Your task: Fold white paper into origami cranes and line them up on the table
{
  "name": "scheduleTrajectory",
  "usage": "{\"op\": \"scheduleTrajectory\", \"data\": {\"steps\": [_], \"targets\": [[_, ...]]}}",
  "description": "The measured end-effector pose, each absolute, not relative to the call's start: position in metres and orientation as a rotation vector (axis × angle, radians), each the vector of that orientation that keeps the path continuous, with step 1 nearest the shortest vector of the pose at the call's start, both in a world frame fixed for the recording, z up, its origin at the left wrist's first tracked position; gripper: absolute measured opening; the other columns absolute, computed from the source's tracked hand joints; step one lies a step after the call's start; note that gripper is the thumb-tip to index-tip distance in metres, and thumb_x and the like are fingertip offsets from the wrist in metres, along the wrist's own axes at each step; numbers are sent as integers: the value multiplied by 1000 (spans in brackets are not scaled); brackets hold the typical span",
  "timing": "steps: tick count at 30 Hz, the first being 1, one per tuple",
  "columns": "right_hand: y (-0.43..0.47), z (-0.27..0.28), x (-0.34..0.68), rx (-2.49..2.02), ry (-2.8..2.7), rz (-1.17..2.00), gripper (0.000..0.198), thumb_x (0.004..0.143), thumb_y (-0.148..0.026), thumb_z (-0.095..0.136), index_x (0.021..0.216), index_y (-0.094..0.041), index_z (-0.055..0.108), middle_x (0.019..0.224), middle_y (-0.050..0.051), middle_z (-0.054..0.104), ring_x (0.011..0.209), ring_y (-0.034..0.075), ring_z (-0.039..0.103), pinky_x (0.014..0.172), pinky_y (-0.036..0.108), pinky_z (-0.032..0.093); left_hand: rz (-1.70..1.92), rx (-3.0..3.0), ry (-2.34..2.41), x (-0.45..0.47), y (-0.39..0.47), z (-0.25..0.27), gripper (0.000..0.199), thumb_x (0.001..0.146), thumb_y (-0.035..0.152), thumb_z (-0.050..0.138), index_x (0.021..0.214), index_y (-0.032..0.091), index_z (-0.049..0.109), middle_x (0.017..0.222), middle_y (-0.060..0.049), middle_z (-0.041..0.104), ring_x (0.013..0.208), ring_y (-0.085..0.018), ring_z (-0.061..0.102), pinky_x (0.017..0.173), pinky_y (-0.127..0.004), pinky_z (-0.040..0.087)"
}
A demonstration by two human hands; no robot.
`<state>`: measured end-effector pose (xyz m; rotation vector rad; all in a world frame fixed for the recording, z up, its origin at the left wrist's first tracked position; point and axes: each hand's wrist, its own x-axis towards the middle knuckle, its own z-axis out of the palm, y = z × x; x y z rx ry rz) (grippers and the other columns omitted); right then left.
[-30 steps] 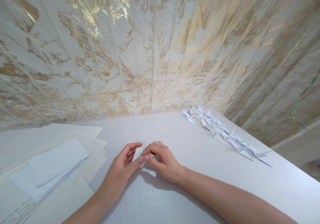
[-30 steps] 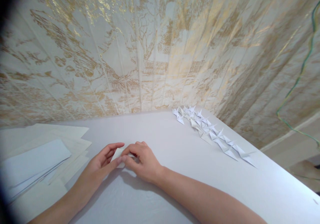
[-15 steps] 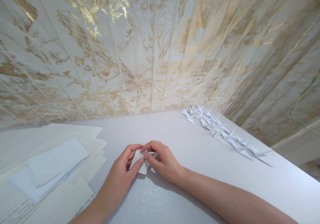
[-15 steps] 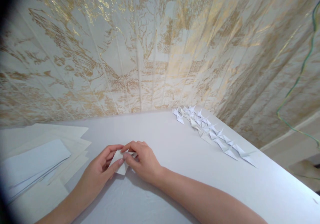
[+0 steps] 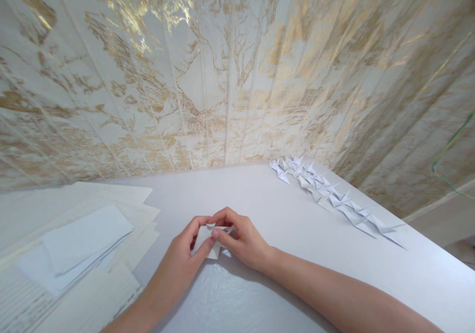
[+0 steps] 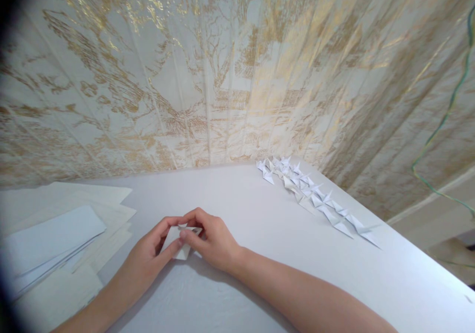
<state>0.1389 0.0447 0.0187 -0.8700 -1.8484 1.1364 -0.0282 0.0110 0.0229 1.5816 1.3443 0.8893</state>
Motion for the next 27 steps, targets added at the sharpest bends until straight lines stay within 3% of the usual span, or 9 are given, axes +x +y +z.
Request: {"op": "scheduleTrajectory", "data": {"steps": [4, 11, 22, 27], "targets": [[44, 17, 140, -836, -1854, 1145, 15, 89, -23, 56, 103, -18, 60, 76, -2, 58, 67, 12, 53, 62, 22, 41, 843, 1666, 1368, -28, 10, 25, 33, 92, 46, 51, 116, 24, 54, 73, 8, 55, 68, -16, 52, 66, -25, 40], [43, 19, 141, -816, -1828, 1123, 13, 91, -25, 54, 99, -17, 61, 75, -1, 61, 68, 12, 56, 65, 23, 43, 844, 1660, 1311, -29, 9, 26, 29, 94, 44, 50, 116, 25, 54, 91, 5, 65, 81, -17, 57, 78, -26, 39], [43, 20, 140, -797, -1841, 1078, 15, 92, -23, 53, 99, -17, 64, 81, 1, 66, 72, 13, 59, 66, 23, 45, 822, 1686, 1349, -29, 9, 26, 32, 93, 44, 50, 118, 25, 56, 83, 7, 65, 72, -17, 55, 70, -25, 39], [42, 19, 141, -810, -1852, 1055, 15, 91, -23, 53, 98, -17, 65, 80, 1, 66, 70, 12, 58, 67, 23, 44, 835, 1683, 1328, -29, 10, 25, 32, 93, 44, 50, 118, 25, 56, 87, 6, 66, 79, -19, 58, 73, -25, 40]]}}
